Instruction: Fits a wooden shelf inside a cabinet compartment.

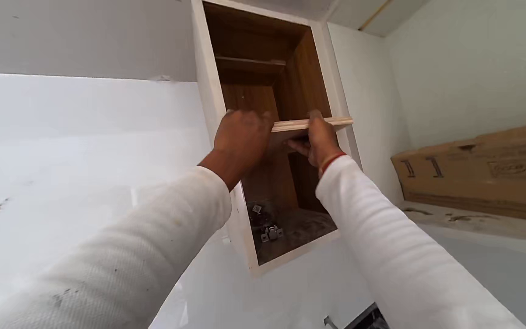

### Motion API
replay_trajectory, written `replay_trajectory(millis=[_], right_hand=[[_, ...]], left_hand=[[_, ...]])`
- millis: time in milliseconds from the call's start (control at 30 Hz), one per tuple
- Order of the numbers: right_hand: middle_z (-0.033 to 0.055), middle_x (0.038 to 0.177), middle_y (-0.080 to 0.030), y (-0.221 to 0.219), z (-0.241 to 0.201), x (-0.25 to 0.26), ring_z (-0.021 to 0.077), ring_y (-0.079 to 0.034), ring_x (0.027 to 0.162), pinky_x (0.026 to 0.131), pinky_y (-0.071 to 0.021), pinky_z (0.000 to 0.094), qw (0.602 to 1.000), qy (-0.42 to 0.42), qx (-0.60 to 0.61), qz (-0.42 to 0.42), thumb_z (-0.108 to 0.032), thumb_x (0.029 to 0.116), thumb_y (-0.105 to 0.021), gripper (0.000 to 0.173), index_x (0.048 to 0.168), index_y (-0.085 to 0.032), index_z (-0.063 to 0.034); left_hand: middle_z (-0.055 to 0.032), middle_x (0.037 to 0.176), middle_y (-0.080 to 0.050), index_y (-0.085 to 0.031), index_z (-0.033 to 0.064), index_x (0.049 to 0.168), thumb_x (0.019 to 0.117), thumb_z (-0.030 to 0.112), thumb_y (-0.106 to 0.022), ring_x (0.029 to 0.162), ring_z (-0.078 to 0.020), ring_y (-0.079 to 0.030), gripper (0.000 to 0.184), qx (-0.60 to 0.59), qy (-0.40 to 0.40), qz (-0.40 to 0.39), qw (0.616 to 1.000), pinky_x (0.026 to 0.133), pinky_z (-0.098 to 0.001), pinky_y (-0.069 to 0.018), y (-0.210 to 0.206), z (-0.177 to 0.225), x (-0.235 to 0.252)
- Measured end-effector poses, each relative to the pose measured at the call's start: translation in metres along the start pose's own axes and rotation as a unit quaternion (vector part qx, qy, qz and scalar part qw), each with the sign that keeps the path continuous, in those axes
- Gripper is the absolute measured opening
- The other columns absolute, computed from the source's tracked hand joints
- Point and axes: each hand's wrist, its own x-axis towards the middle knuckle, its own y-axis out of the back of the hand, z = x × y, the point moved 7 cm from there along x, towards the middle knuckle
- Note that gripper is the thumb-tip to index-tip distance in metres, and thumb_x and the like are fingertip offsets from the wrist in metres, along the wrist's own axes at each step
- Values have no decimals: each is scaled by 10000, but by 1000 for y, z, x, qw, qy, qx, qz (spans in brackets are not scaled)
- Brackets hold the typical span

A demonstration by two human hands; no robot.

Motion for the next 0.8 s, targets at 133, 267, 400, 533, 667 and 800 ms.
replay_trajectory(millis=[133,267,400,533,667,800], right_hand=[[147,927,-739,43,-39,-29,232,-738,790,744,-614,411,937,87,-337,-25,-701,1017,-384,788,1160,-667,20],[119,985,-753,58,-132,-75,302,-714,942,810,-508,596,787,435,-411,150,-506,1080,-366,570,1051,-740,-76],[51,908,-747,8,-132,-30,223,-712,863,765,-535,510,756,520,-370,148,-454,1093,-305,562,1048,-750,-115],[66,943,-754,-31,-75,29,270,-712,935,822,-523,555,796,396,-457,22,-610,1072,-261,701,984,-781,-148],[26,917,-765,-16,-96,9,221,-714,901,827,-504,533,755,467,-460,23,-587,1077,-288,658,982,-795,-178],[3,885,-774,13,-130,-22,192,-717,845,760,-499,520,757,532,-359,122,-532,1087,-269,644,955,-788,-172]], left_hand=[[-199,942,-676,-619,35,1162,973,65,-584,915,-414,-685,194,6,0,8,1000,720,-546,-531,-2,0,3],[-187,917,-670,-633,25,1126,954,55,-597,883,-400,-686,177,28,-15,42,999,694,-531,-527,-7,2,2],[-140,826,-670,-646,56,1010,861,74,-701,816,-345,-688,160,49,-37,111,992,765,-500,-520,-9,2,2],[-126,770,-656,-629,49,973,893,65,-663,787,-324,-676,88,62,-56,127,988,922,-509,-476,-18,-3,2],[-131,778,-646,-618,55,973,871,84,-709,782,-337,-675,139,51,-59,115,990,793,-506,-501,-17,0,2],[-115,762,-631,-619,72,948,846,98,-734,766,-328,-670,156,55,-52,131,988,710,-479,-516,-15,0,2]])
